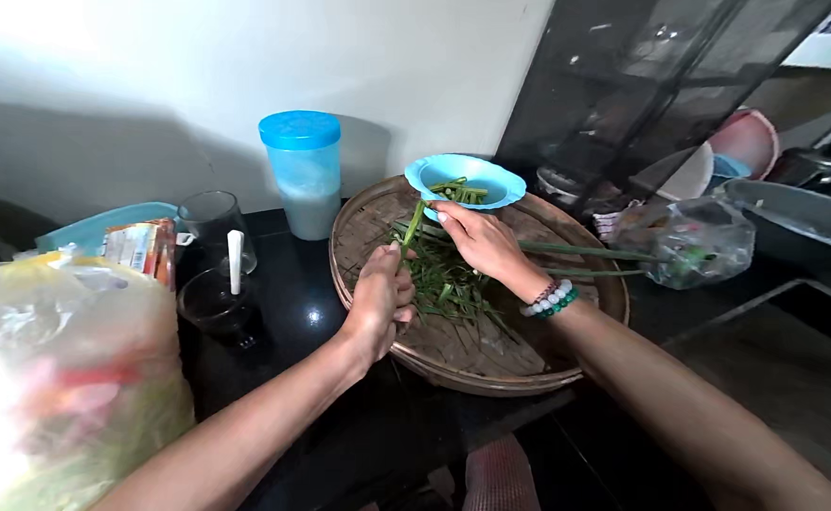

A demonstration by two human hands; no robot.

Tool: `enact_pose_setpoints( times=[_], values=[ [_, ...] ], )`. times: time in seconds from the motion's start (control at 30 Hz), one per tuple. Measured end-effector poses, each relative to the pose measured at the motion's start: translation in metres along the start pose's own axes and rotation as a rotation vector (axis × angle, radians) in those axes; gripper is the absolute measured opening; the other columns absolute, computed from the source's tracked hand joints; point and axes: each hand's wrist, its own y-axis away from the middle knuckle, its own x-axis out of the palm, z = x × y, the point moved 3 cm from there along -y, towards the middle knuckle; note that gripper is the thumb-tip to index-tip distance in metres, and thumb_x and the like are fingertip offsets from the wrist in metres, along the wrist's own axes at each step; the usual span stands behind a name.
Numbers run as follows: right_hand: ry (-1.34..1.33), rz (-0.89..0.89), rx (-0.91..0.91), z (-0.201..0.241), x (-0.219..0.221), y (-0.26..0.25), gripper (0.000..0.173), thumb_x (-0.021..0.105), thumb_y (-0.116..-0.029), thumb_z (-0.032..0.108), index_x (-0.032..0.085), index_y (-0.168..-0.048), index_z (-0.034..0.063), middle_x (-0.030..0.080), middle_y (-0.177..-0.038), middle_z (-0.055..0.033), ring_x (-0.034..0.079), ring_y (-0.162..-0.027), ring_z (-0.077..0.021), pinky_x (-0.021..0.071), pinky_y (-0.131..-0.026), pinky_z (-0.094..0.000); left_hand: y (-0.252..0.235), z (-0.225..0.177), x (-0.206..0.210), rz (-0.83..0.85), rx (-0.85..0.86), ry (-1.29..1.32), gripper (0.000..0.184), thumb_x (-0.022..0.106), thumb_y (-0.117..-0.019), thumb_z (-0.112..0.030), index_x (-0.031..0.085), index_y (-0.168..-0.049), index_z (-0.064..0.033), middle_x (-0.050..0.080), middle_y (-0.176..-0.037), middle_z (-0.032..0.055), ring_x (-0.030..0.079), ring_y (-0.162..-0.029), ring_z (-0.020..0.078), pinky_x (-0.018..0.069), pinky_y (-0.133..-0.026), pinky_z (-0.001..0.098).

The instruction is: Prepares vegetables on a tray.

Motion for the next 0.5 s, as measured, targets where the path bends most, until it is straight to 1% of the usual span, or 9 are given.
enact_pose_setpoints(
  times=[0.07,0.13,0.17,0.23,0.27,0.3,0.33,0.4,0.5],
  values=[
    [-0.024,-0.021,-0.030,0.010,0.001,-0.003,0.042,0.035,-0.1118,0.040,0.058,-0.145,0.0307,0.073,-0.110,-0.0104,0.070,-0.090,-0.0344,0.0526,-0.071,-0.0623,-0.005,-0.002,-0.003,-0.038,0.006,0.035,0.037,0.032,-0.1132,-0.037,0.054,-0.101,-0.0099,0.030,-0.055,-0.0067,0.028,-0.040,0.0035,0.0251,-0.038,0.0166],
    [-0.005,-0.058,-0.127,0.023,0.005,-0.002,0.042,0.034,-0.1118,0.038,0.056,-0.147,0.0318,0.072,-0.123,-0.0028,0.071,-0.100,-0.0269,0.0554,-0.078,-0.0582,-0.009,-0.004,-0.005,-0.079,0.014,0.059,0.038,0.030,-0.1137,-0.035,0.053,-0.098,-0.0091,0.031,-0.055,-0.0060,0.028,-0.041,0.0041,0.0262,-0.039,0.0170],
    [0.018,-0.073,-0.184,0.029,0.008,0.001,0.042,0.034,-0.1116,0.037,0.055,-0.148,0.0330,0.072,-0.124,-0.0016,0.072,-0.098,-0.0248,0.0563,-0.077,-0.0556,-0.009,-0.004,-0.006,-0.091,0.013,0.062,0.037,0.029,-0.1140,-0.034,0.052,-0.099,-0.0092,0.031,-0.055,-0.0059,0.028,-0.041,0.0042,0.0264,-0.040,0.0170],
    [0.075,-0.087,-0.285,0.040,0.015,0.008,0.042,0.038,-0.1104,0.037,0.054,-0.150,0.0370,0.073,-0.108,-0.0036,0.070,-0.081,-0.0241,0.0552,-0.064,-0.0510,-0.010,-0.005,-0.006,-0.103,0.013,0.067,0.036,0.028,-0.1142,-0.033,0.051,-0.098,-0.0097,0.031,-0.056,-0.0059,0.028,-0.041,0.0040,0.0262,-0.039,0.0167],
    [0.105,-0.082,-0.323,0.043,0.019,0.011,0.042,0.039,-0.1100,0.038,0.052,-0.150,0.0393,0.071,-0.096,-0.0042,0.067,-0.071,-0.0239,0.0527,-0.056,-0.0484,-0.011,-0.004,-0.007,-0.107,0.011,0.071,0.036,0.028,-0.1143,-0.032,0.051,-0.097,-0.0101,0.030,-0.055,-0.0061,0.028,-0.041,0.0038,0.0259,-0.039,0.0165],
    [0.127,-0.083,-0.354,0.044,0.023,0.013,0.042,0.040,-0.1096,0.039,0.052,-0.150,0.0412,0.066,-0.085,-0.0036,0.062,-0.063,-0.0227,0.0484,-0.051,-0.0447,-0.012,-0.004,-0.007,-0.112,0.011,0.073,0.035,0.028,-0.1142,-0.029,0.051,-0.096,-0.0105,0.030,-0.055,-0.0065,0.027,-0.041,0.0034,0.0257,-0.039,0.0162],
    [0.148,-0.082,-0.372,0.045,0.024,0.014,0.042,0.040,-0.1095,0.040,0.052,-0.150,0.0424,0.062,-0.081,-0.0031,0.058,-0.059,-0.0216,0.0454,-0.048,-0.0423,-0.012,-0.004,-0.007,-0.118,0.007,0.073,0.034,0.028,-0.1140,-0.028,0.050,-0.095,-0.0107,0.029,-0.055,-0.0067,0.027,-0.040,0.0032,0.0255,-0.039,0.0162],
    [0.184,-0.095,-0.387,0.043,0.024,0.013,0.042,0.039,-0.1095,0.040,0.053,-0.149,0.0420,0.061,-0.081,-0.0034,0.056,-0.057,-0.0215,0.0428,-0.046,-0.0406,-0.012,-0.003,-0.006,-0.124,0.004,0.060,0.032,0.028,-0.1141,-0.027,0.050,-0.096,-0.0109,0.029,-0.055,-0.0067,0.027,-0.040,0.0032,0.0254,-0.039,0.0162],
    [0.200,-0.120,-0.352,0.040,0.021,0.010,0.041,0.041,-0.1094,0.039,0.056,-0.147,0.0407,0.065,-0.085,-0.0046,0.059,-0.059,-0.0229,0.0445,-0.047,-0.0421,-0.011,-0.001,-0.004,-0.108,0.012,0.020,0.034,0.028,-0.1144,-0.031,0.049,-0.096,-0.0111,0.029,-0.055,-0.0065,0.027,-0.041,0.0035,0.0249,-0.040,0.0165]
  ],
)
